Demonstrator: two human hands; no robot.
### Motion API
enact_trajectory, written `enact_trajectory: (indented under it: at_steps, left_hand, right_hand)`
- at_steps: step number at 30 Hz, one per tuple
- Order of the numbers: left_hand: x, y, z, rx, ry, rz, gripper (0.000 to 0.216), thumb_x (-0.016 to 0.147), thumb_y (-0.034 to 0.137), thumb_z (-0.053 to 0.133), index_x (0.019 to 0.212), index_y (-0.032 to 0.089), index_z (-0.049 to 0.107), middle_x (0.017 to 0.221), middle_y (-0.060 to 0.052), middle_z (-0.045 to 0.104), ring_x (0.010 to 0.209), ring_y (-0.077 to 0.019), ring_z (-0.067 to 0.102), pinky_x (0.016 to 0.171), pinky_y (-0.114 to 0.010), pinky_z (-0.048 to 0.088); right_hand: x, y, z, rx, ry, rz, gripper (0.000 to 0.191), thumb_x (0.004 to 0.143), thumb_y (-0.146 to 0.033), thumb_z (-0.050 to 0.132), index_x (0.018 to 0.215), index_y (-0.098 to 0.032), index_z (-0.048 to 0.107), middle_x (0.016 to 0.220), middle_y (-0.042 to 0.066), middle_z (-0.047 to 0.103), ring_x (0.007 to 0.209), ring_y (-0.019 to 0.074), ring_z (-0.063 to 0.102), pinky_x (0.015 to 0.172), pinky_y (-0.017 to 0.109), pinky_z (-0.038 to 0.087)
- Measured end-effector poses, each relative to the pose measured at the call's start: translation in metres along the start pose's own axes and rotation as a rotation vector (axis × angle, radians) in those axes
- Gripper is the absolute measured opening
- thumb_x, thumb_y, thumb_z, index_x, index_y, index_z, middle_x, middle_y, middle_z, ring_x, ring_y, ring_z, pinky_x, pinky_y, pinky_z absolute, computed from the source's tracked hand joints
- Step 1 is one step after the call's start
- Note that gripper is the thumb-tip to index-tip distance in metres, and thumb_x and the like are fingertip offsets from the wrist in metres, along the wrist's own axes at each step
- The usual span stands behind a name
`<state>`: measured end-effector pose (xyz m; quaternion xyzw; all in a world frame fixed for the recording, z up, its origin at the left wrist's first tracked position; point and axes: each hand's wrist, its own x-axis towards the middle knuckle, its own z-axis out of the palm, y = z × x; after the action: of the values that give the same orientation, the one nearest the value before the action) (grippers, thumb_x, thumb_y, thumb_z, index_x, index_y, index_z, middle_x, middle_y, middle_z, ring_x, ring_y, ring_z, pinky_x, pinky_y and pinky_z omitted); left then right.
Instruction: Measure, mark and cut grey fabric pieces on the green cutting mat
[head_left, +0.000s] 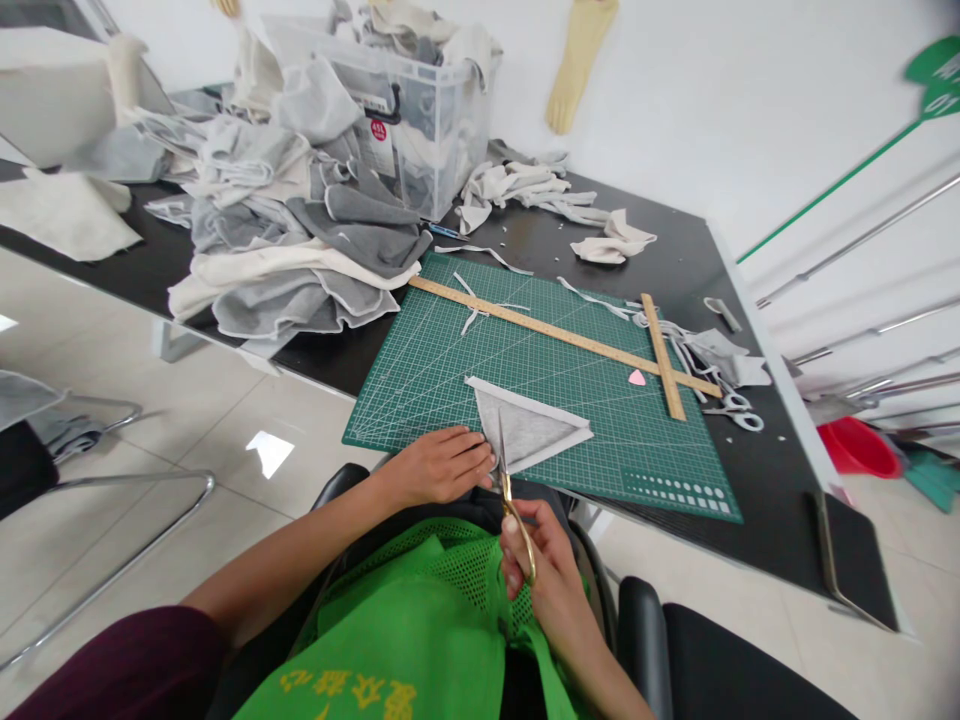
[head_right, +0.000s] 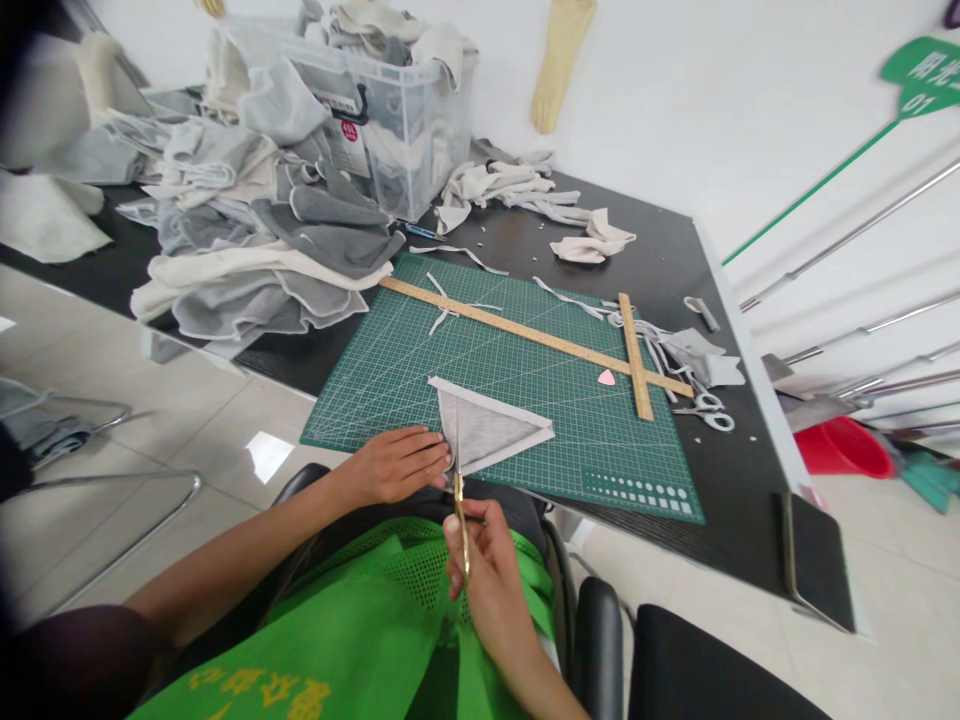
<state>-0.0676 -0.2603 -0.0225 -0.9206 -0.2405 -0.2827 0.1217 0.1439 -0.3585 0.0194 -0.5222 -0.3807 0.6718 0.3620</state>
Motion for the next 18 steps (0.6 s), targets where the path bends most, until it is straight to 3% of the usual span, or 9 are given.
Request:
enact_trajectory:
  at_steps: [8, 18]
  left_hand:
    - [-0.0006, 0.0003, 0.001, 0.01, -0.006, -0.01, 0.027, 0.098, 0.034, 0.061, 0.116, 0.015, 0.066, 0.117, -0.009, 0.073, 0.115, -0.0204, 0.066, 0.103, -0.037, 0.053]
    - [-0.0015, 0.0014, 0.0034, 0.015, -0.016, -0.01, 0.029, 0.097, 0.033, 0.061, 0.119, 0.015, 0.066, 0.125, -0.01, 0.071, 0.118, -0.0212, 0.064, 0.104, -0.038, 0.053]
  right_hand:
    - [0.0024, 0.0071, -0.0076, 0.108, 0.045, 0.034, 0.038, 0.089, -0.058, 0.066, 0.095, -0.024, 0.051, 0.065, -0.008, 0.045, 0.045, 0.0063, 0.036, 0.041, 0.018, 0.031]
    - [-0.0021, 0.0047, -0.0063, 0.077, 0.036, 0.017, 0.033, 0.091, -0.055, 0.065, 0.093, -0.025, 0.052, 0.065, -0.007, 0.043, 0.047, 0.0076, 0.036, 0.043, 0.02, 0.032]
